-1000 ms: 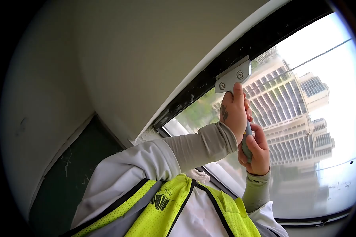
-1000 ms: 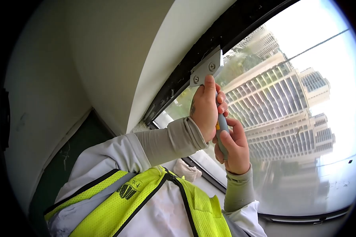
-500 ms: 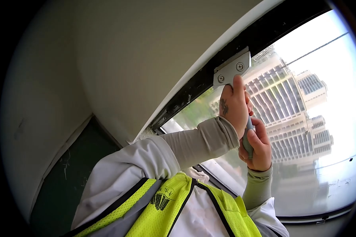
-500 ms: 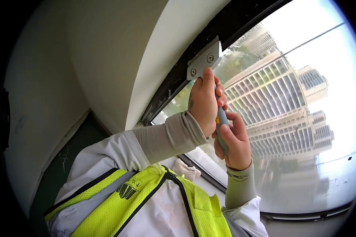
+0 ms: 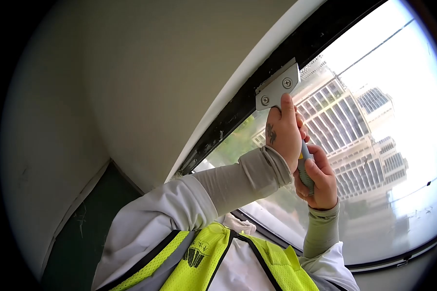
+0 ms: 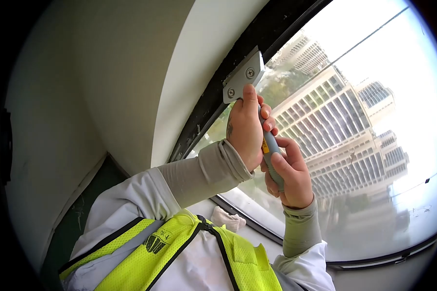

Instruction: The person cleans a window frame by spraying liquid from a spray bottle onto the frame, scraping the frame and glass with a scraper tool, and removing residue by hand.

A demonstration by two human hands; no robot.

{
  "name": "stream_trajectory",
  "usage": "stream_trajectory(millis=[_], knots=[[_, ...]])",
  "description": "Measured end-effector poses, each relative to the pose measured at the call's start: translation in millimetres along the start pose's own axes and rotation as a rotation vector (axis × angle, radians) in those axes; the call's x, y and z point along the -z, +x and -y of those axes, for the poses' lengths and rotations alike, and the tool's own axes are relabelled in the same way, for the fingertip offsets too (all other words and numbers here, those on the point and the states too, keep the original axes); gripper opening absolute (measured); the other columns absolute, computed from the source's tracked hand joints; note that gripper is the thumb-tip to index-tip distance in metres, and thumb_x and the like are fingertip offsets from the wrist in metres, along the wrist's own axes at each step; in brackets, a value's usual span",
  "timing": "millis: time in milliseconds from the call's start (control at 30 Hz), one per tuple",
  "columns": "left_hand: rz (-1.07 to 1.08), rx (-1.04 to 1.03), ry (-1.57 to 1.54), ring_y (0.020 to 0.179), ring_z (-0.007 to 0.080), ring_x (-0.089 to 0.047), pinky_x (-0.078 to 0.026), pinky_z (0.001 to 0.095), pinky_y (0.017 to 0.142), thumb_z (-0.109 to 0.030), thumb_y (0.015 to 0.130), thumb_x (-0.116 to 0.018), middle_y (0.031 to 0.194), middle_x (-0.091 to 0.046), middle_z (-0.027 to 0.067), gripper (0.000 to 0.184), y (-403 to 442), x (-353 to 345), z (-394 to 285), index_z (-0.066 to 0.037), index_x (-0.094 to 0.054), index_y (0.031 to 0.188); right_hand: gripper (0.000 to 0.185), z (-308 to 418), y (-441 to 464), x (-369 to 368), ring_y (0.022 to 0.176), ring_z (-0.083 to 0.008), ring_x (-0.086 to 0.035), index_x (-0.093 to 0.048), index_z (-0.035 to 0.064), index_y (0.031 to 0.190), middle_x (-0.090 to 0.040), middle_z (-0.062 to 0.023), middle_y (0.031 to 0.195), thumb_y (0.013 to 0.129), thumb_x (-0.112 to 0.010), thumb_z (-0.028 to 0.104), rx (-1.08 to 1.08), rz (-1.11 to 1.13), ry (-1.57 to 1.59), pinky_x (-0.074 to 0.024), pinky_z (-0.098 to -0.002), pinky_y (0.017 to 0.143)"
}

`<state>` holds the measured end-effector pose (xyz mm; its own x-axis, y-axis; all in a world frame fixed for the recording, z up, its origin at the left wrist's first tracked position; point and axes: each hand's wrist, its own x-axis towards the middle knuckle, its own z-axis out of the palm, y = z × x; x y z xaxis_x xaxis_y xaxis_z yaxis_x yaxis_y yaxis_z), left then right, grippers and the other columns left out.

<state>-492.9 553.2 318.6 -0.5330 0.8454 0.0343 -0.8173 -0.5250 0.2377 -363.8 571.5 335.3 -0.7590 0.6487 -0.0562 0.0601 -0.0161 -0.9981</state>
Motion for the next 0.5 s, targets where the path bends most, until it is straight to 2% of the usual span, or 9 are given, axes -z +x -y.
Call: stream_trajectory(millis=[267,500], knots=[[0.063,0.020,0.004,0.048,0.0073,-0.035,-0.037,0.0256,0.053,-0.040,0.090,-0.037,0.063,-0.038,-0.0015,0.031,2,-13,-1,-0.009,-0.036,0.084,0.028,11,2,6,0.039,-0.0083,-0.041,-0.038,0.0072,0.113,-0.050,-0.0107,0.074,0.088,-0.045,0.019,0.014,0.018,0.009,-0.0285,-0.0195,0.033],[0.104,-0.024,0.025,0.047,0.0075,-0.036,-0.038,0.0256,0.051,-0.039,0.090,-0.037,0.062,-0.038,-0.0013,0.031,5,-23,-3,-0.009,-0.036,0.083,0.029,26,1,0,0.038,-0.0083,-0.041,-0.039,0.0087,0.113,-0.050,-0.0105,0.075,0.087,-0.046,0.020,0.020,0.016,-0.003,-0.0275,-0.0198,0.033]])
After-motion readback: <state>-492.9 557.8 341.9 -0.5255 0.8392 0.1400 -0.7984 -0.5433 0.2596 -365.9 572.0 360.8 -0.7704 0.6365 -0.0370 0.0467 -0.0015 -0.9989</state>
